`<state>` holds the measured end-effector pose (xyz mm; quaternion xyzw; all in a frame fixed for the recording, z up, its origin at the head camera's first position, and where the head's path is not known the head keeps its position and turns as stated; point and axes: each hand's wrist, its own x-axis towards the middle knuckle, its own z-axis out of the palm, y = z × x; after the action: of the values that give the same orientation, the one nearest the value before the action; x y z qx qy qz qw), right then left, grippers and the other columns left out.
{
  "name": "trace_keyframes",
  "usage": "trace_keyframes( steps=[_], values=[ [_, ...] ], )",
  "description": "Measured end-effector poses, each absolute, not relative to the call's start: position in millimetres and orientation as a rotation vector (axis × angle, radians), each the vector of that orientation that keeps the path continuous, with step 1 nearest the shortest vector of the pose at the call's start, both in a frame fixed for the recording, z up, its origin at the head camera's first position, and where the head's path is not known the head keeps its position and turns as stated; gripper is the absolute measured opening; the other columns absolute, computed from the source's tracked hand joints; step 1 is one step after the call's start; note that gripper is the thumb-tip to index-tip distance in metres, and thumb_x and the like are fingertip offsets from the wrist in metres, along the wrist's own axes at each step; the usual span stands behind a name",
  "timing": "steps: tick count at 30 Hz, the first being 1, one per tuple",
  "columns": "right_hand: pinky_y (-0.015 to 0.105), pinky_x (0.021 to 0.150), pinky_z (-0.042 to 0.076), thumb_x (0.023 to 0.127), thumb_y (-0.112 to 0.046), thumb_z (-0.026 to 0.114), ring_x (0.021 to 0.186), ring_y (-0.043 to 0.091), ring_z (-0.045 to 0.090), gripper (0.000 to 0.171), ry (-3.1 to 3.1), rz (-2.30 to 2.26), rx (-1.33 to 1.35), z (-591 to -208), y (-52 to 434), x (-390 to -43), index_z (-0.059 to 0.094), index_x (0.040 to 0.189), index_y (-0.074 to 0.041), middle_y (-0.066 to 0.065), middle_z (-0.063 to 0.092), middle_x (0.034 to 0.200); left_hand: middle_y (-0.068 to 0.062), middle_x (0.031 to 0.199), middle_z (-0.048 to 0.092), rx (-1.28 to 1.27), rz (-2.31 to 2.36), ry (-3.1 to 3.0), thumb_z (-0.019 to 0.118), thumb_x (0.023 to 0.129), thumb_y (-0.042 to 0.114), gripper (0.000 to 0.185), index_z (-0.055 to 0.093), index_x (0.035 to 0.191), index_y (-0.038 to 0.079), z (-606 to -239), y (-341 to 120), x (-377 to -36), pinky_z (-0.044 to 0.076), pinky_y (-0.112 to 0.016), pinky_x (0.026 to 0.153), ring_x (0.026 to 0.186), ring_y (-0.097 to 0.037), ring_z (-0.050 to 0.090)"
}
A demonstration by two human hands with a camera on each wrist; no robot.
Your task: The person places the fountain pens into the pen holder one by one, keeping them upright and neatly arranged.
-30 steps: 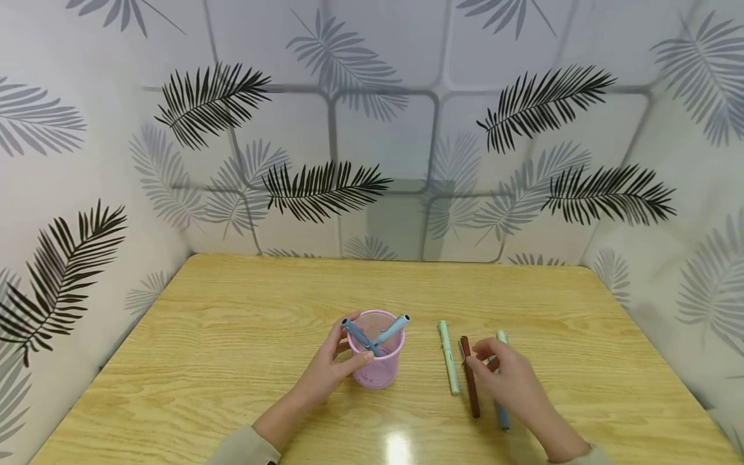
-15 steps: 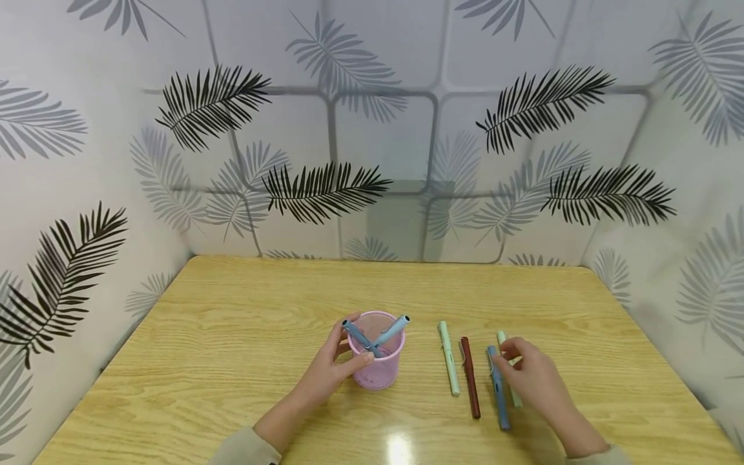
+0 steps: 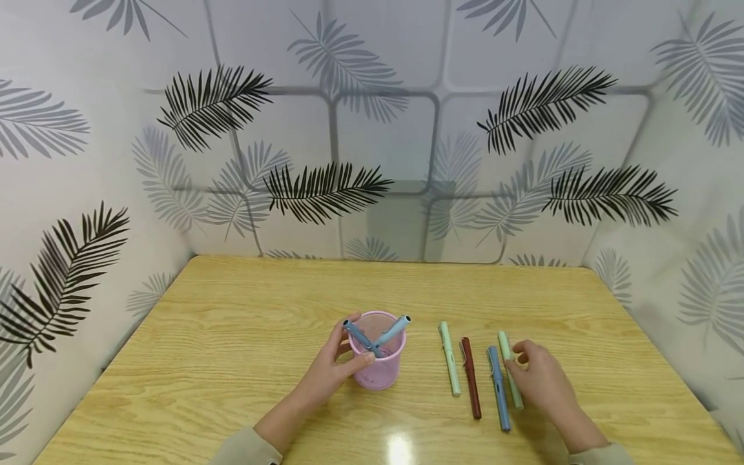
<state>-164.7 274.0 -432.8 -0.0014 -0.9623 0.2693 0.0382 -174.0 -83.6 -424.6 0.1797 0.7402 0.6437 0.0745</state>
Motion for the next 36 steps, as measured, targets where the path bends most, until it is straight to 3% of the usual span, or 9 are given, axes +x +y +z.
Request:
trace_keyframes(
  steps=[8,17,36],
  values=[
    [0.046,0.066,0.049,0.085,-0.012,0.063,0.082,0.035,0.058,0.036,-2.951,0.815,-0.021,-439,278,-167,0.053,0.107,0.016,0.023,0.06,0.089,-0.016,0.135,0.039,0.55,1.923,2.221,0.063,0.088,0.017,0.069,0.025,0.145,0.019,-424,-84,-173,0.044,-0.049,0.09,0.124,-0.044,0.036],
    [0.039,0.062,0.05,0.085,-0.007,0.061,0.075,0.029,0.06,0.042,-2.985,0.87,-0.03,-441,279,-170,0.046,0.112,0.021,0.024,0.063,0.086,-0.015,0.136,0.039,0.548,1.92,2.212,0.064,0.088,0.018,0.069,0.026,0.146,0.02,-423,-82,-173,0.044,-0.049,0.089,0.124,-0.042,0.037],
    [0.031,0.051,0.045,0.082,-0.002,0.058,0.068,0.022,0.052,0.031,-3.001,0.792,-0.009,-444,275,-176,0.055,0.104,0.019,0.018,0.061,0.082,-0.016,0.134,0.039,0.547,1.937,2.176,0.063,0.089,0.016,0.069,0.024,0.146,0.014,-424,-84,-175,0.043,-0.049,0.09,0.123,-0.042,0.037]
  ],
)
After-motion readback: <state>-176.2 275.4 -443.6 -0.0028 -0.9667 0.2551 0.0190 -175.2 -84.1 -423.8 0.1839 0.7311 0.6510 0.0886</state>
